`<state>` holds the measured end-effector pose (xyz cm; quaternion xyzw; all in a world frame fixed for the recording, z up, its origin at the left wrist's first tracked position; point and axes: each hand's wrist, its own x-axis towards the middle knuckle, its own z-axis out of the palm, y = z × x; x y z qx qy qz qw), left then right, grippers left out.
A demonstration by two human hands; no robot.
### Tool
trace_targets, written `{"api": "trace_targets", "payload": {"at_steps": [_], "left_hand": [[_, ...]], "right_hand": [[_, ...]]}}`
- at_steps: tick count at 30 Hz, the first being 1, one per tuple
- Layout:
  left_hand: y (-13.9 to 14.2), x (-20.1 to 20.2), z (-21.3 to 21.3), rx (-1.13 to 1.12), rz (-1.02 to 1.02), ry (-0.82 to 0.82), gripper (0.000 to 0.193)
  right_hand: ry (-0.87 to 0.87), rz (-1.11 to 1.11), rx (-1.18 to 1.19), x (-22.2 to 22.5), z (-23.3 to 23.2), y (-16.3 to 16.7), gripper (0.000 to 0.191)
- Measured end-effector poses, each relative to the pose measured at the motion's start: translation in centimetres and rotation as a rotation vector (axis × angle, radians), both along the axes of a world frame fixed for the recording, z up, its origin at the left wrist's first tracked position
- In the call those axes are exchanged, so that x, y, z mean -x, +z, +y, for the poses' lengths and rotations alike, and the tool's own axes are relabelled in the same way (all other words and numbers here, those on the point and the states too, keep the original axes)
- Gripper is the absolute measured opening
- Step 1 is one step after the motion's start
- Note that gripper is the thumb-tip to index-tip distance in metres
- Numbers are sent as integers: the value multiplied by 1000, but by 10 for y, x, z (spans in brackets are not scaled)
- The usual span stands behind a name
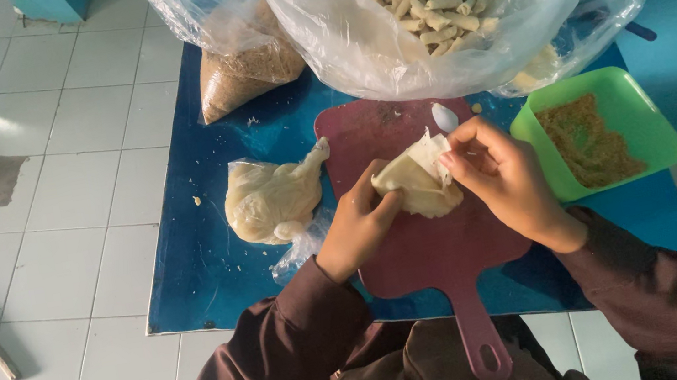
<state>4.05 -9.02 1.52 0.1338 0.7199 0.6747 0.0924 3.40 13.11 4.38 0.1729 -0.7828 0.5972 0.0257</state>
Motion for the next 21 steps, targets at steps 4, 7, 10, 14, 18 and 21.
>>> {"api": "trace_targets", "payload": {"at_steps": [4, 7, 10, 14, 18, 21], "left_hand": [[1, 3, 3, 67, -110, 5, 39], [-7, 11, 7, -24, -66, 71, 36], [-20, 16, 3, -78, -24, 119, 33], [-33, 18, 6, -294, -8, 186, 34], [-34, 19, 17, -479, 34, 328, 36], [-30, 17, 18, -510, 107, 404, 34]], "right_hand": [[-12, 3, -35, 5, 5, -9, 14], [-13, -155, 214, 16, 8, -12, 18], [28, -311, 597, 26, 6, -10, 20], [-5, -376, 787, 33, 15, 9, 21], [-78, -162, 622, 36, 25, 24, 14], [-228, 112, 9, 34, 18, 19, 15]]}}
